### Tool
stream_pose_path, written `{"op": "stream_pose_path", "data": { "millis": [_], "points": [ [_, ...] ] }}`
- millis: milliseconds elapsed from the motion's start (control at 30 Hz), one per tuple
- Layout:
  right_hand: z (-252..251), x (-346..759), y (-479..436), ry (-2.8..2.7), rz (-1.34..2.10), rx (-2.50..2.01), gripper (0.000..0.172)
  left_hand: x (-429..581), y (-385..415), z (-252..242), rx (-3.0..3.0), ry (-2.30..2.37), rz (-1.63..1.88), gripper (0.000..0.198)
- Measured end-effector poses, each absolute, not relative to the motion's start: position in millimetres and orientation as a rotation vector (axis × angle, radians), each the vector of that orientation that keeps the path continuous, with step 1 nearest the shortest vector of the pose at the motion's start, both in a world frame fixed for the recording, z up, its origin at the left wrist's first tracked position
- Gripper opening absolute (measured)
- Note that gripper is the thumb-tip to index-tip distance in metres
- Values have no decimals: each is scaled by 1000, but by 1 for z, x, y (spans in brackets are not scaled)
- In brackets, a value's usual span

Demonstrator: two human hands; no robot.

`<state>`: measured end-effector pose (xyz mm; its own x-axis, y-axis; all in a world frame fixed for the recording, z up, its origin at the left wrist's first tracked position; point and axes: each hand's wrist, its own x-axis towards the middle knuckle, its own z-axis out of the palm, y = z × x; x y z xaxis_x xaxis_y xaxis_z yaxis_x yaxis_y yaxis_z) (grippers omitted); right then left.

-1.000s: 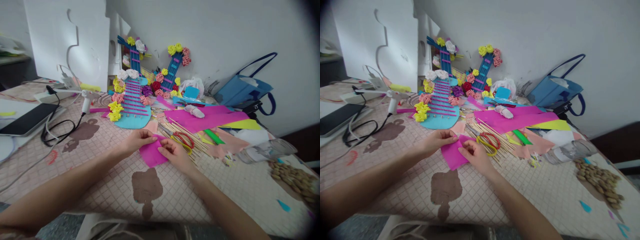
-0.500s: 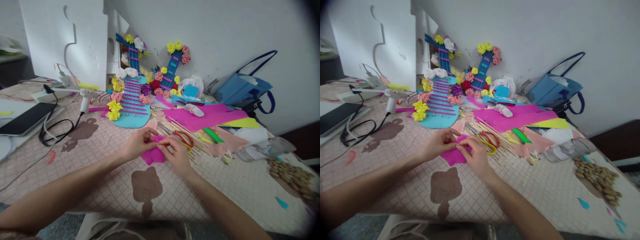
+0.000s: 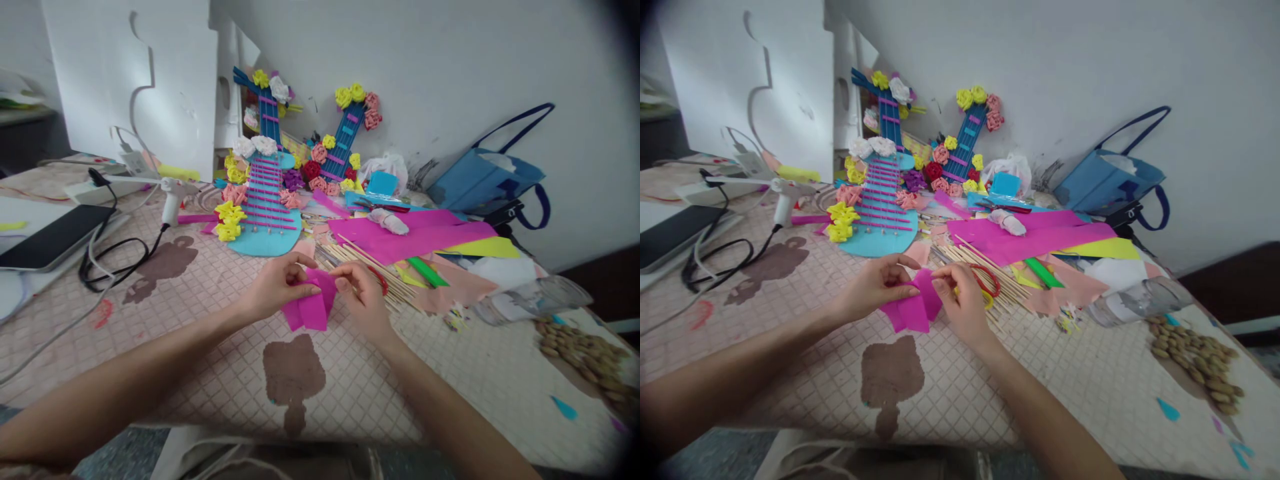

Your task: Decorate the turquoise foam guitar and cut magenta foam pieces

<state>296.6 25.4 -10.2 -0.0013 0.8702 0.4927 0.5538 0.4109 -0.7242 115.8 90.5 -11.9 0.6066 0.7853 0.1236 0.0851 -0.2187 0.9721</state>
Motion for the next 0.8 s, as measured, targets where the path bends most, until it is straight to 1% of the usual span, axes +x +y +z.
{"op": "stream_pose_path", "data": {
  "millis": [67, 167, 267, 400, 567, 667, 800],
  "points": [
    [-6, 292, 23, -1713, 439, -1207, 11, 115, 89, -11, 1722, 736, 791, 40],
    [-3, 286, 19, -1723, 476, -1195, 8, 115, 85, -9, 1791, 758, 839, 37],
    [-4, 285, 17, -1754, 403, -1211, 7, 115, 82, -9, 1903, 785, 890, 34],
    [-5, 287, 17, -1916, 204, -1191, 11, 114, 81, -10, 2069, 826, 927, 33],
    [-2, 290, 19, -2187, 88, -1214, 21, 113, 81, -11, 2202, 868, 865, 34],
    [-2, 292, 21, -2237, 99, -1214, 22, 113, 81, -11, 2184, 849, 828, 33],
    [-4, 295, 22, -2073, 220, -1220, 16, 113, 84, -11, 2097, 821, 837, 39]
  ]
}}
